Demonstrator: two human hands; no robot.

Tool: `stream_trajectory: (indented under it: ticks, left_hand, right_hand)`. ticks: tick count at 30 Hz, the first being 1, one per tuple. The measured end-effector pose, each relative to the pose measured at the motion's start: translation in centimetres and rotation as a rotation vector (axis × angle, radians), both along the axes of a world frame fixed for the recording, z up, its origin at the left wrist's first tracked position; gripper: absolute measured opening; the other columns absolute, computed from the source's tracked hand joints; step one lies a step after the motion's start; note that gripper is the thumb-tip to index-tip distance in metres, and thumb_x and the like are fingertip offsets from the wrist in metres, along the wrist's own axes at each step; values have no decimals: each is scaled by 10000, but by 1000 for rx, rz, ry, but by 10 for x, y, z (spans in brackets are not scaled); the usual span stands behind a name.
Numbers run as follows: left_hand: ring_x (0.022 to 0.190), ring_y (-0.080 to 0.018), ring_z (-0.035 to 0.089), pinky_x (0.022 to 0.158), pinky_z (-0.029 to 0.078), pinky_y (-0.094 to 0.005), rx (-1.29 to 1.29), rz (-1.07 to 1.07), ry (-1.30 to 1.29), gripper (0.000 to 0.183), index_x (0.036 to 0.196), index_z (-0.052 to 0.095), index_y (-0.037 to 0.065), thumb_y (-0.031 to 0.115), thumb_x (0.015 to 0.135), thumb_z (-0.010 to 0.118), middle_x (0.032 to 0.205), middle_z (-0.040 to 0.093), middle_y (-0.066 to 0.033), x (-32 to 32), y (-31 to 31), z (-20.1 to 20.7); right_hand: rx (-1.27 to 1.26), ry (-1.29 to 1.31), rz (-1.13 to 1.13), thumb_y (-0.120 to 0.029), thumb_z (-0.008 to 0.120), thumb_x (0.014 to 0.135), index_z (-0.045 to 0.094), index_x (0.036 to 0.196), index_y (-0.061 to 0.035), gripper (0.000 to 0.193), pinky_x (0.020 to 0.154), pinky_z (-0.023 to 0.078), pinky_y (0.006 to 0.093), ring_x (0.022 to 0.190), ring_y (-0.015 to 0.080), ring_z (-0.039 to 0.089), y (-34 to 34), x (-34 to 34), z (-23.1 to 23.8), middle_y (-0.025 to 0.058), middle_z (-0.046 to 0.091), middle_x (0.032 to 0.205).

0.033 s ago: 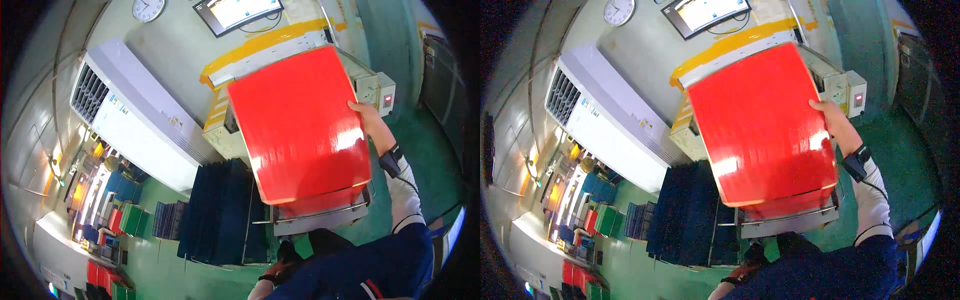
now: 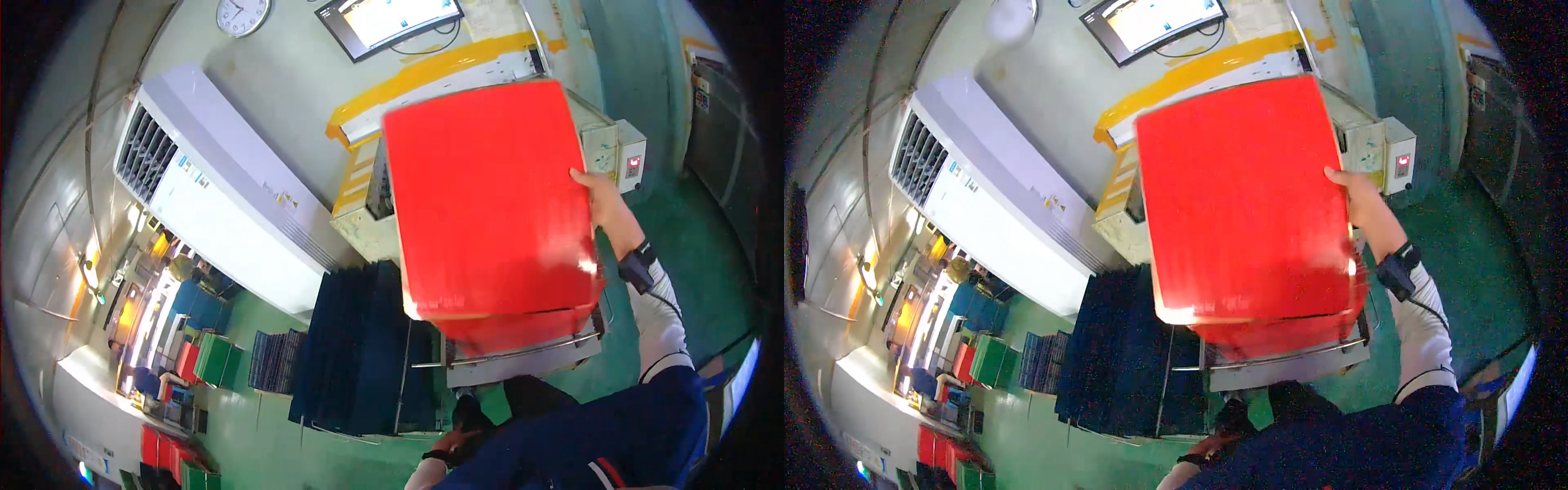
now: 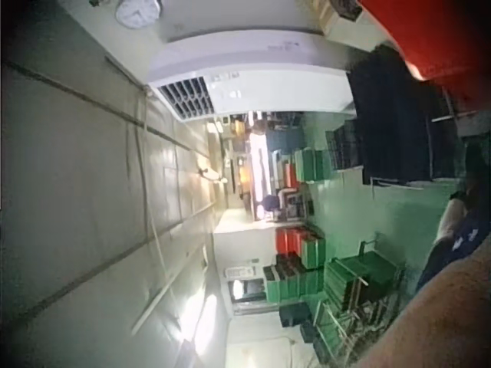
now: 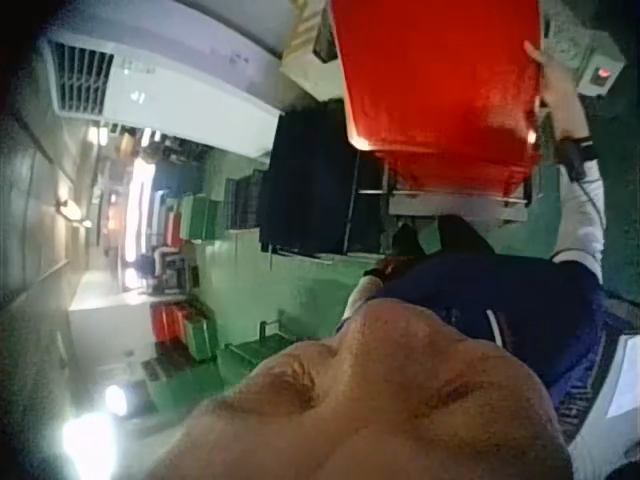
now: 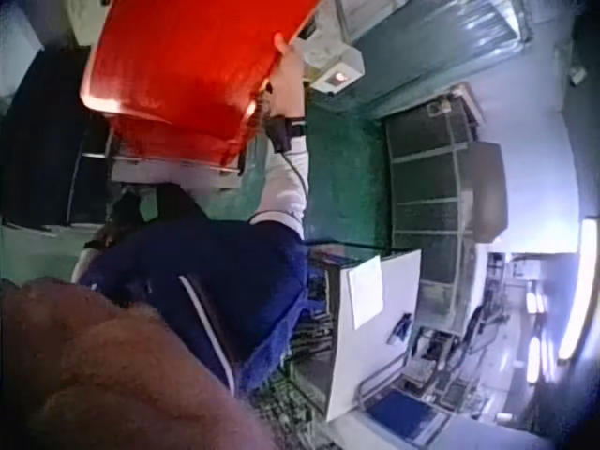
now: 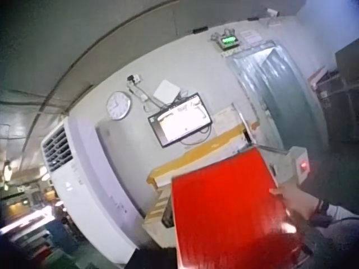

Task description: The person is feeding thin red and blue sheets one by one into a processing machine on the factory floor.

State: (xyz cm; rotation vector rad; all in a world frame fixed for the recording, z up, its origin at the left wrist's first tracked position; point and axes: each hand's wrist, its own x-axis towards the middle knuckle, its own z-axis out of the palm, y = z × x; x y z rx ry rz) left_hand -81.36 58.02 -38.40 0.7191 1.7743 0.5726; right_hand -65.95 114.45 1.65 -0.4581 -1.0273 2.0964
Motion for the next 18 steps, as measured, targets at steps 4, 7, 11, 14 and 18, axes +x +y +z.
stream_trajectory:
  ticks: [4, 7, 11, 14, 18]
  left_hand:
    - [1309, -265, 457, 1063, 382, -368, -104, 144, -146, 978, 1477, 338, 38, 596, 770, 718, 1431, 465, -187, -6, 5, 1]
    - [1298, -257, 458, 1044, 393, -377, -243, 38, -247, 1006, 1519, 289, 109, 609, 760, 719, 1432, 460, -185, -13, 11, 11]
    - [1175, -262, 520, 986, 421, -397, -434, 0, -23, 1020, 1516, 291, 106, 624, 749, 722, 1376, 504, -173, -11, 40, 72]
    - [1213, -274, 502, 1010, 410, -393, -195, 34, -189, 1070, 1511, 237, 36, 616, 755, 724, 1400, 471, -189, -23, 3, -4]
    - [1269, -280, 471, 1040, 397, -384, -219, 33, -218, 1110, 1515, 171, -3, 580, 763, 742, 1427, 436, -202, -25, 7, -28]
  right_hand:
    - [56, 110, 190, -160, 649, 885, 546, 1249, -14, 405, 925, 513, 428, 1056, 243, 646, -17, -18, -36, 103, 653, 1199]
    - [-60, -5, 175, -157, 659, 875, 580, 1184, -57, 335, 847, 530, 413, 973, 230, 654, -33, -37, -61, 85, 670, 1133]
    - [-269, -58, 55, -168, 662, 879, 592, 1040, -84, 195, 771, 534, 373, 826, 226, 631, -21, -58, -125, 71, 656, 952]
    - [-326, -101, 242, -174, 657, 887, 588, 1043, -76, 197, 763, 536, 367, 840, 234, 637, -36, -77, -132, 103, 658, 975]
    - [-277, -205, 359, -256, 630, 932, 587, 1048, -41, 247, 714, 539, 347, 824, 233, 647, -41, -79, -115, 137, 674, 983]
